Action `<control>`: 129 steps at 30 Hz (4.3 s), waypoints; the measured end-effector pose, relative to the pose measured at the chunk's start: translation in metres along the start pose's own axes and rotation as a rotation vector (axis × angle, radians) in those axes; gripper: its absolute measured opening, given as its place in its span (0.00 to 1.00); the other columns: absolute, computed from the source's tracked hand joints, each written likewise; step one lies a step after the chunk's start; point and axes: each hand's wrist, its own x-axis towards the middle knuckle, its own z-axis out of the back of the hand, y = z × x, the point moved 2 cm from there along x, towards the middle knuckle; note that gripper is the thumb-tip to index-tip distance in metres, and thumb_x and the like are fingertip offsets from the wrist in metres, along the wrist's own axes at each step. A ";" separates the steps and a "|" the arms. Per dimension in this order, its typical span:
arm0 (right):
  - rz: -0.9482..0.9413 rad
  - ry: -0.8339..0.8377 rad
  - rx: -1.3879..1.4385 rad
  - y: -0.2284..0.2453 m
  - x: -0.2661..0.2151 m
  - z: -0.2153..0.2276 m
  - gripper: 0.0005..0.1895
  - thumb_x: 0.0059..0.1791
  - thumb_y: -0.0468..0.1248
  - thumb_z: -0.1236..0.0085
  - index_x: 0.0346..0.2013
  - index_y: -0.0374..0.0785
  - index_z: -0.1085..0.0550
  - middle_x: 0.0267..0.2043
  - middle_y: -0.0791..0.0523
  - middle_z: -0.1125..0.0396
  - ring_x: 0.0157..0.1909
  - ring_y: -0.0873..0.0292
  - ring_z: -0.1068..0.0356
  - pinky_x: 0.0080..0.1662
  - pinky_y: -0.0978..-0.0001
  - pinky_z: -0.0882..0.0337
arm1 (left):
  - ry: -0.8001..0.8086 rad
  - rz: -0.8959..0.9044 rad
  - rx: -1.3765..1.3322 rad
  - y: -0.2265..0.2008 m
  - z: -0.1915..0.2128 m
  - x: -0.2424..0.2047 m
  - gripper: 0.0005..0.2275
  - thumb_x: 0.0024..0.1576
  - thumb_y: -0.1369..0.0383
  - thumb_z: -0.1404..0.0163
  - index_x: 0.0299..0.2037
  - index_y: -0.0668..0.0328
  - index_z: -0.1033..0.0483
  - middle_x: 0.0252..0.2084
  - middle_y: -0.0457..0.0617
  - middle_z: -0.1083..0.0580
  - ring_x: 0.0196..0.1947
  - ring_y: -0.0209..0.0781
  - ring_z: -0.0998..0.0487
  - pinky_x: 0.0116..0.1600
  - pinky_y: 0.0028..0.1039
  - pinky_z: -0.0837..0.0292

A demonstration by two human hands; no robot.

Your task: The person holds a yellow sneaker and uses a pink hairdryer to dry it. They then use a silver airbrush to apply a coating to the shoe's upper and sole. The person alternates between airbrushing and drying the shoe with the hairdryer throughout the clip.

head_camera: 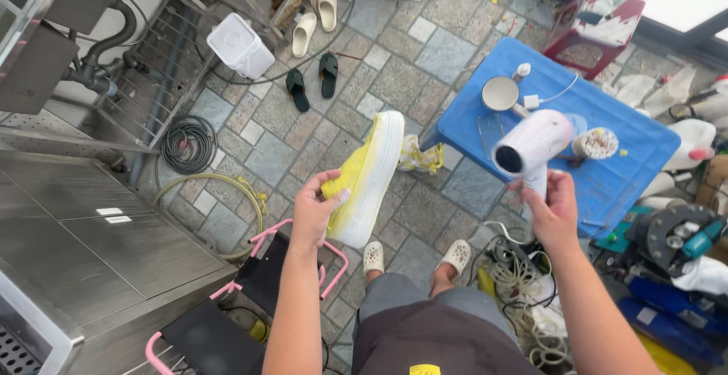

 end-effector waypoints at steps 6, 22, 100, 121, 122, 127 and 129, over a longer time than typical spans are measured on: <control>-0.100 -0.097 -0.120 0.044 -0.027 -0.081 0.10 0.53 0.31 0.42 0.50 0.36 0.28 0.36 0.54 0.29 0.33 0.60 0.31 0.36 0.66 0.31 | 0.100 -0.004 0.044 -0.029 0.041 0.011 0.19 0.51 0.81 0.40 0.54 0.67 0.24 0.46 0.52 0.22 0.43 0.36 0.21 0.48 0.26 0.23; -0.099 0.480 -0.346 0.076 -0.113 -0.240 0.14 0.43 0.30 0.38 0.43 0.35 0.22 0.36 0.51 0.22 0.36 0.55 0.23 0.41 0.63 0.24 | 0.286 -0.060 0.106 -0.064 0.068 0.029 0.20 0.51 0.80 0.39 0.54 0.67 0.24 0.46 0.52 0.22 0.42 0.35 0.21 0.47 0.25 0.23; 0.172 0.065 -0.299 0.090 -0.095 -0.132 0.20 0.47 0.33 0.38 0.52 0.34 0.31 0.47 0.60 0.28 0.49 0.69 0.30 0.50 0.74 0.29 | 0.272 -0.116 -0.008 -0.042 0.036 0.005 0.16 0.59 0.67 0.59 0.43 0.69 0.18 0.40 0.56 0.20 0.35 0.40 0.22 0.43 0.28 0.23; -0.062 0.748 -0.258 0.102 -0.108 -0.169 0.20 0.40 0.29 0.39 0.48 0.33 0.23 0.34 0.58 0.25 0.36 0.69 0.30 0.39 0.73 0.28 | -0.051 0.281 -0.428 -0.016 0.023 0.024 0.24 0.53 0.63 0.53 0.60 0.66 0.27 0.54 0.58 0.28 0.54 0.48 0.26 0.60 0.39 0.29; -0.095 0.796 -0.250 0.101 -0.109 -0.169 0.21 0.40 0.29 0.39 0.48 0.33 0.22 0.33 0.58 0.24 0.34 0.68 0.30 0.38 0.72 0.28 | -0.050 0.281 -0.429 -0.017 0.023 0.025 0.24 0.53 0.63 0.53 0.60 0.65 0.27 0.54 0.58 0.28 0.54 0.48 0.26 0.60 0.39 0.29; 0.059 0.320 -0.461 0.091 -0.109 -0.172 0.17 0.41 0.30 0.36 0.44 0.35 0.26 0.33 0.59 0.29 0.33 0.67 0.32 0.35 0.72 0.31 | -0.047 0.254 -0.400 -0.016 0.024 0.021 0.23 0.54 0.63 0.54 0.59 0.65 0.25 0.54 0.59 0.27 0.53 0.49 0.26 0.60 0.39 0.29; 0.076 0.332 -0.441 0.086 -0.117 -0.178 0.19 0.40 0.30 0.36 0.44 0.35 0.27 0.34 0.58 0.29 0.33 0.67 0.31 0.35 0.72 0.31 | -0.006 0.243 -0.386 -0.012 0.025 0.017 0.23 0.54 0.62 0.55 0.58 0.64 0.24 0.55 0.58 0.27 0.53 0.48 0.26 0.60 0.39 0.29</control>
